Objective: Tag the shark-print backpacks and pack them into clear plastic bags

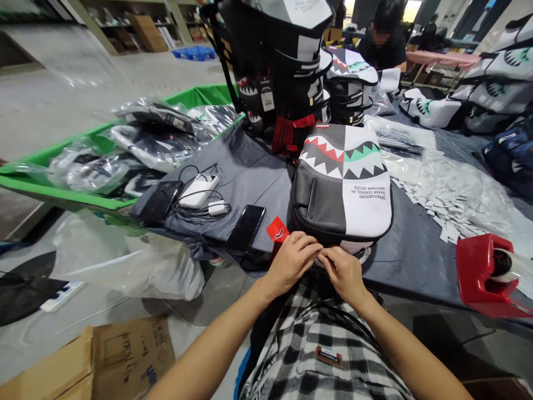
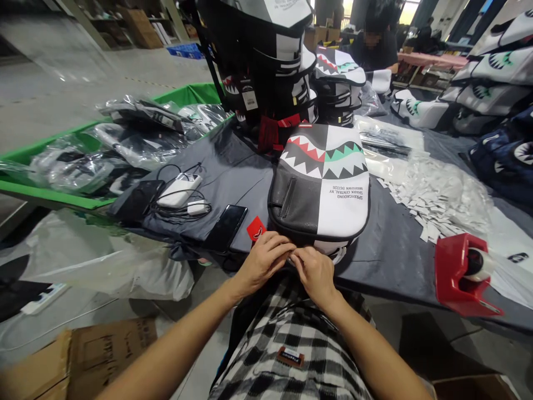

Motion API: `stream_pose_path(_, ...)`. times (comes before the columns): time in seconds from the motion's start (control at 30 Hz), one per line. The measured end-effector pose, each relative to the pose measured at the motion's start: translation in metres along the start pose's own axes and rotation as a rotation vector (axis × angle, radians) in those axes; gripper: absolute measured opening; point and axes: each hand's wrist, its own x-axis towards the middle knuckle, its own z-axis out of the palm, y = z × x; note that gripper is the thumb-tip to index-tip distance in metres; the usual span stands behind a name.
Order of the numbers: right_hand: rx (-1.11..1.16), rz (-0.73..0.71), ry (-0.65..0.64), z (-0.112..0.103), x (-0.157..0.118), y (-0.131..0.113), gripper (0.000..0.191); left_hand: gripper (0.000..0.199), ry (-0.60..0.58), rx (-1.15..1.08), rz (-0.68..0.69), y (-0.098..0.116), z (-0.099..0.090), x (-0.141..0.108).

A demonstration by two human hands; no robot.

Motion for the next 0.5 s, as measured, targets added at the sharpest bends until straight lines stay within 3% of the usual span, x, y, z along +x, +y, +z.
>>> stream_pose_path(0.1, 0.119, -0.092, -0.058, -0.014, -0.002, 0.004, 0.018, 0.014, -0.277, 0.095, 0.217, -0.013, -0.019, 0.021)
stream_pose_path(0.2, 0.126, -0.095, -0.073, -0.03, -0.007, 0.011, 0.025, 0.015, -0.392, 0.174, 0.375, -0.023, -0.029, 0.033)
stream_pose_path(0.37, 0.076, -0.068, -0.05, -0.04, -0.015, 0.017, 0.003, 0.02, -0.328, 0.143, 0.481, -0.037, -0.022, 0.024)
stream_pose_path(0.5, 0.181, -0.121, 0.093, -0.033, -0.02, 0.018, 0.011, 0.026, -0.235, 0.049, 0.493, -0.047, -0.024, 0.013)
